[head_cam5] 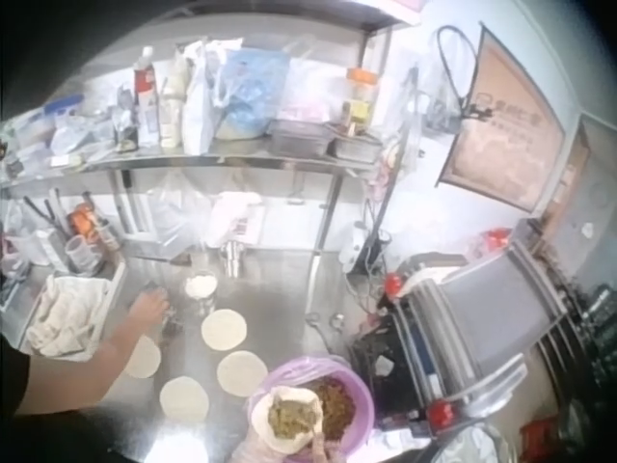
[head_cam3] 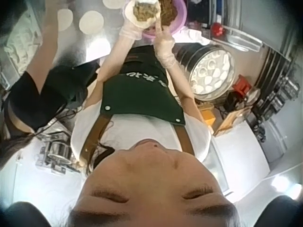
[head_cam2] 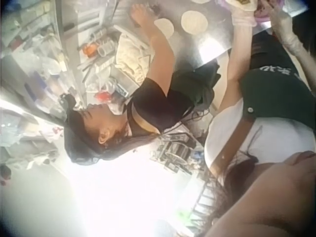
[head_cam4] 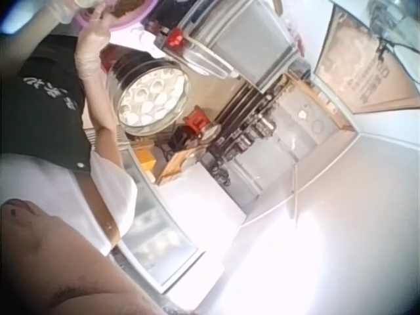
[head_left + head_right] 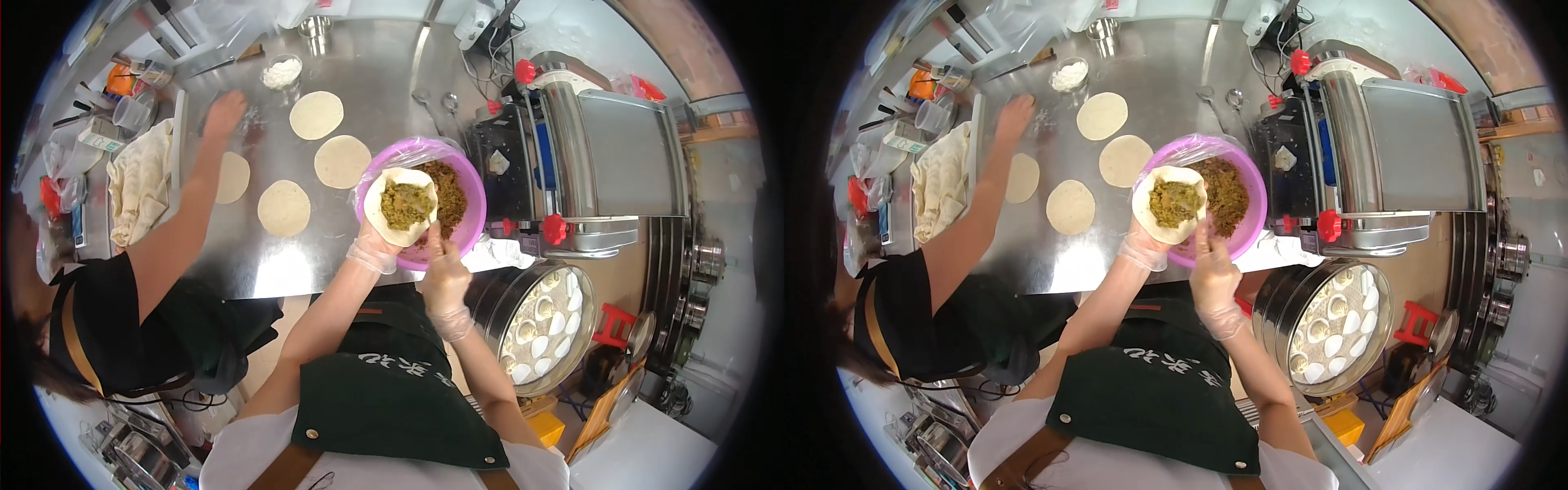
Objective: The recorder prepares steamed buns by filling dough skins with meat filling, pleating them shut, and placing them into a steamer tray.
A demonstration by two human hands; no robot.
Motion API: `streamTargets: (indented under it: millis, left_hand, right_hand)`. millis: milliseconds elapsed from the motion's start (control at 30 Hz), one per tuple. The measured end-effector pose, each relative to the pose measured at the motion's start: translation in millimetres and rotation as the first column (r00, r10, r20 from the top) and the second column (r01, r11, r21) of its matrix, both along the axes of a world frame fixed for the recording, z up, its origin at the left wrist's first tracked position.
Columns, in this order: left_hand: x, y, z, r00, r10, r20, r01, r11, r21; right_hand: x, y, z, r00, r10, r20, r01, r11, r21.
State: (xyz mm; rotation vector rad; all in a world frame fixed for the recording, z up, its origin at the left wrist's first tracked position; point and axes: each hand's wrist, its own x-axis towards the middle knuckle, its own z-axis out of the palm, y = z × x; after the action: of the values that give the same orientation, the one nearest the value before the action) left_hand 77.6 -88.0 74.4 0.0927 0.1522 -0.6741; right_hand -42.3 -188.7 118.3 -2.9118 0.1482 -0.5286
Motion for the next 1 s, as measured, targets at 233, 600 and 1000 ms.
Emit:
streamTargets:
  millis: [233, 600, 1000]
  left_hand:
    - [-5, 4, -2, 0.981, 0.033, -0.189, -0.033, 0.999, 0.006]
    - [-2, 5, -9, 0.991, 0.03, -0.134, -0.03, 1.0, 0.0]
    - [13, 37, -10, 0.983, 0.134, -0.124, -0.13, 0.991, 0.039]
  right_hand:
    - [2, 3, 20, 0.995, -0.026, 0.097, -0.019, 0.899, 0.438]
    - [-6, -5, 47, 0.995, 0.01, 0.095, -0.068, 0.768, 0.637]
    - [-4, -40, 22, 0.997, -0.043, -0.064, 0.071, 0.825, 0.561]
